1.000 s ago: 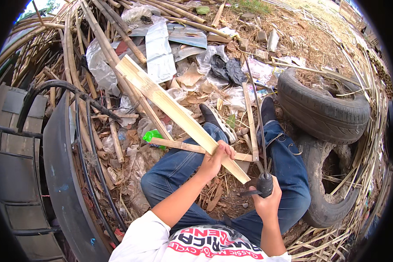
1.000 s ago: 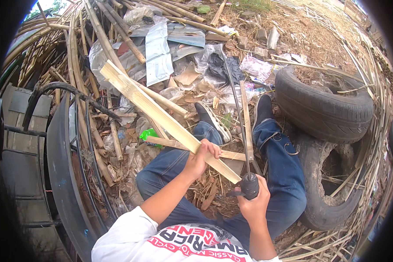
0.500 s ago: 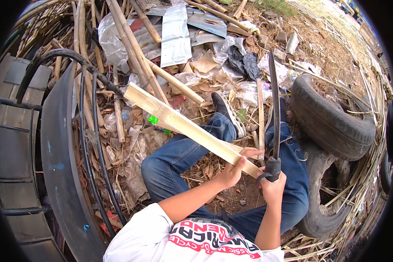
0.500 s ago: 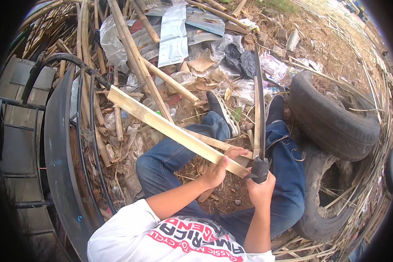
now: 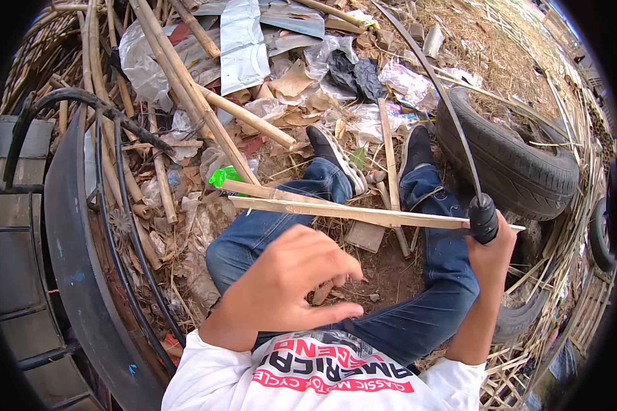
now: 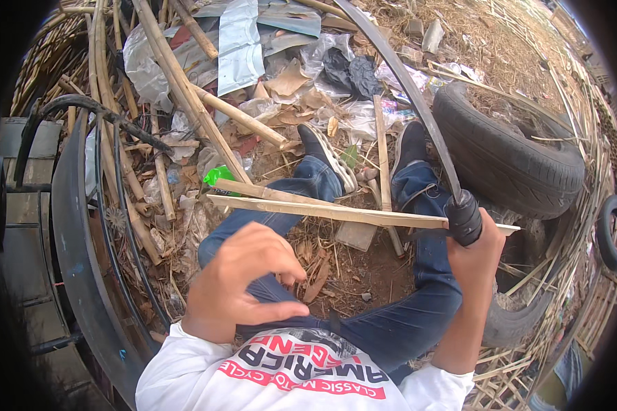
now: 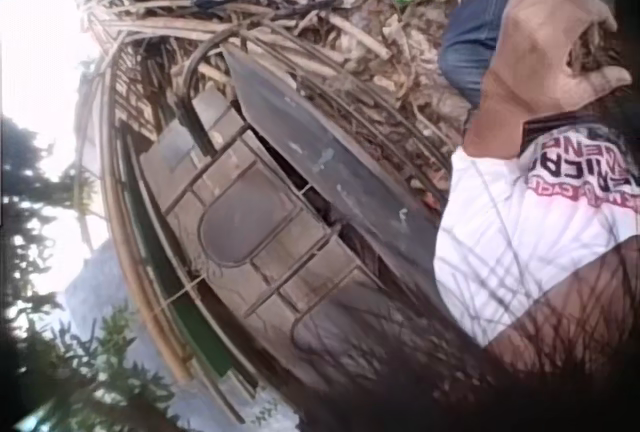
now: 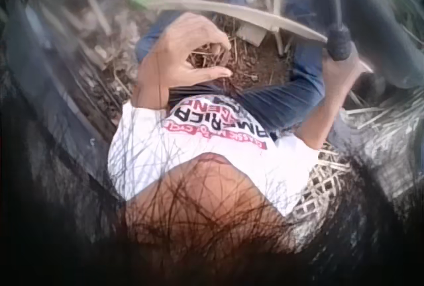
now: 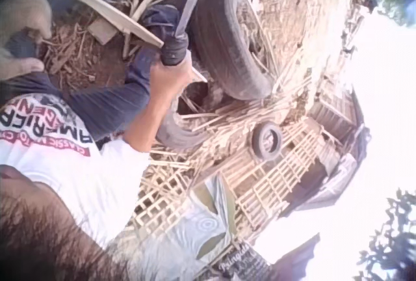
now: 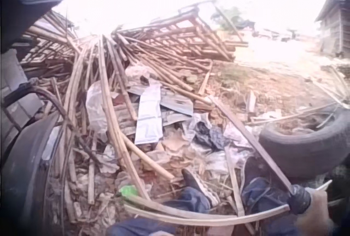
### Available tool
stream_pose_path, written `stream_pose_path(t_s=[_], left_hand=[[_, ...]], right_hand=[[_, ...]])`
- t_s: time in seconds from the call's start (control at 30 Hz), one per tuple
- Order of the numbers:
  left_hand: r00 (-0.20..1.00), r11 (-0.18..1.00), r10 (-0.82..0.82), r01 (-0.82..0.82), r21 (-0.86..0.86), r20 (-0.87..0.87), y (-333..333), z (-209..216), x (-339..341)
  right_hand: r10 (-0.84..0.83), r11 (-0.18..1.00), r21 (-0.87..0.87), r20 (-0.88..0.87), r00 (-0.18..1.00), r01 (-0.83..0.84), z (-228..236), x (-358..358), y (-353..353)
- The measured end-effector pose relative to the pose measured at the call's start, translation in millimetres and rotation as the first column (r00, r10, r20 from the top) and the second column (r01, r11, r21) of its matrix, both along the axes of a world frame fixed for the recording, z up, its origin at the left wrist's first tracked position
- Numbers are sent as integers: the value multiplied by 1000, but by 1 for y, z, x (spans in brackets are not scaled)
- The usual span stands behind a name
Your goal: The person uses a machete to shape a piece of bamboo and then hammers nails into the bamboo to join two pieces together.
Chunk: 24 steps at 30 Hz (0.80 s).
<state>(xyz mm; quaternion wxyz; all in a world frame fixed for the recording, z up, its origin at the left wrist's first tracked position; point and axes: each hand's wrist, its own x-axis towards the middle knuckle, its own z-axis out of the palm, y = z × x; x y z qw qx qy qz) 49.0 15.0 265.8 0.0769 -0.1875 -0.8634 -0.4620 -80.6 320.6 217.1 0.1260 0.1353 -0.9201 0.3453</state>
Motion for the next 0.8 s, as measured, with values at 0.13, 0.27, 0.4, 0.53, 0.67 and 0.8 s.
stream_pose_path(t_s=[0.13,0.27,0.4,0.53,0.67,0.8], left_hand=[[982,863,146,-69,-501,117,-40,-33,-54],[594,851,-264,515,-106,760,-23,-80,-84],[419,870,-274,492,37,865,12,-90,-85],[293,837,-464,455,305,836,23,-124,-79],[284,890,-450,65,452,846,40,-124,-69],[347,825,-484,-124,551,804,54,-123,-69]], right_hand=[[12,995,97,13,1000,-13,34,-4,23],[59,983,176,-30,998,-53,45,-10,36],[24,947,321,-66,998,-1,52,-13,51],[35,943,330,-208,978,36,56,-12,44],[20,966,258,-171,985,25,40,9,30],[148,954,272,-77,986,-122,7,40,21]])
